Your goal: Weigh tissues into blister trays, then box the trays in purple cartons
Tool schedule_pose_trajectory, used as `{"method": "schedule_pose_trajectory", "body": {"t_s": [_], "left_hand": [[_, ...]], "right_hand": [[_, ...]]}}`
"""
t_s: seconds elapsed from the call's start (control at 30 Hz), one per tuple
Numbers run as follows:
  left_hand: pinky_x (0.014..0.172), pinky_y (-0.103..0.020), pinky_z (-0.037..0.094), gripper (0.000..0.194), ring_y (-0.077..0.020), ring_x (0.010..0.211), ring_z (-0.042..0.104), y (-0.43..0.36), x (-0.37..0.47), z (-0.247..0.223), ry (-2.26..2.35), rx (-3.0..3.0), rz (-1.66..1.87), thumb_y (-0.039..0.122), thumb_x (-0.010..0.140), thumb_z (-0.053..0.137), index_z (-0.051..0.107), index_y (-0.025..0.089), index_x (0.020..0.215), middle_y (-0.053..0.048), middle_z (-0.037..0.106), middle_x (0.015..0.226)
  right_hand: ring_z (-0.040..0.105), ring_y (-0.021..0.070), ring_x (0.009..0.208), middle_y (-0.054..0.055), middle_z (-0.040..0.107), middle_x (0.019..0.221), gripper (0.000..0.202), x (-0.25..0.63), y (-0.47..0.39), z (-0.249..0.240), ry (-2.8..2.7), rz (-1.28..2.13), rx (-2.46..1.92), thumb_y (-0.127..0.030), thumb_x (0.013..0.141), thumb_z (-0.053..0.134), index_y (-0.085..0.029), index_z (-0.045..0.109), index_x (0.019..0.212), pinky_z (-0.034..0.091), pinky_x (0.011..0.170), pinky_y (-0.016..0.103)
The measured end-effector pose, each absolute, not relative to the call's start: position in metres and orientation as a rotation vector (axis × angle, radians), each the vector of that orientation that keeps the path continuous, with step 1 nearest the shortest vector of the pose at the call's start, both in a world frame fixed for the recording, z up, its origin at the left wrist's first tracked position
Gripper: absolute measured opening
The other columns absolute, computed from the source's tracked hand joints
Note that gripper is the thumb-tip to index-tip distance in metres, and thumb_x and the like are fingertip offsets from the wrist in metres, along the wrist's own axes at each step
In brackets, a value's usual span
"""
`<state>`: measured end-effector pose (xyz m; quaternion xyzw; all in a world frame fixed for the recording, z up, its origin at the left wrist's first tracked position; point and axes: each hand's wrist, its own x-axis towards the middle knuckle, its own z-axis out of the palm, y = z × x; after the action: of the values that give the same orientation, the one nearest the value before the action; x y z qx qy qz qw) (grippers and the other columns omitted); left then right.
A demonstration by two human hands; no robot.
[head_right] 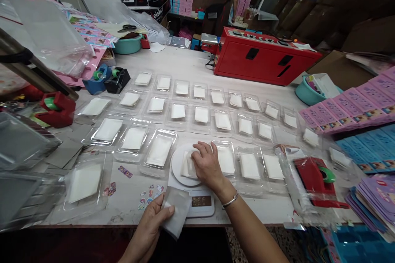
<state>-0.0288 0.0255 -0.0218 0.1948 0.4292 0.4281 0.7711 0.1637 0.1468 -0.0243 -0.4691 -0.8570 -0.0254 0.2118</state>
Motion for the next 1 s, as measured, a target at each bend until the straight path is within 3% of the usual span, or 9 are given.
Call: {"method": "schedule_pose_trajectory", "body": {"t_s": [0.23,0.67,1.0], "left_hand": [[0.076,-0.032,0.050,0.044,-0.0252,0.085,0.068,0.027,-0.027,-0.025,0.952,0.377,0.946,0.039,0.072,0.077,0.072,0.017,0.110,-0.007,0.077,0.089],[0.085,-0.037,0.055,0.051,-0.0272,0.088,0.072,0.040,-0.071,-0.005,1.247,0.193,1.166,0.035,0.057,0.088,0.072,0.015,0.101,-0.006,0.078,0.089],[0.083,-0.037,0.056,0.049,-0.0274,0.088,0.072,0.042,-0.054,-0.009,1.177,0.246,1.162,0.035,0.061,0.084,0.073,0.015,0.104,-0.007,0.078,0.087]], "right_hand": [[0.055,0.0285,0.120,0.012,0.067,0.117,0.019,0.165,0.147,-0.023,-2.321,0.011,-1.316,-0.005,0.091,0.047,-0.021,0.057,0.089,0.031,0.107,0.055],[0.054,0.0286,0.123,0.012,0.064,0.122,0.016,0.172,0.138,0.004,-2.214,0.042,-1.329,-0.009,0.094,0.046,-0.024,0.053,0.089,0.032,0.107,0.057],[0.055,0.0289,0.123,0.013,0.066,0.119,0.015,0.157,0.115,0.028,-2.239,0.054,-1.255,-0.013,0.096,0.047,-0.022,0.057,0.090,0.035,0.107,0.055]]}}
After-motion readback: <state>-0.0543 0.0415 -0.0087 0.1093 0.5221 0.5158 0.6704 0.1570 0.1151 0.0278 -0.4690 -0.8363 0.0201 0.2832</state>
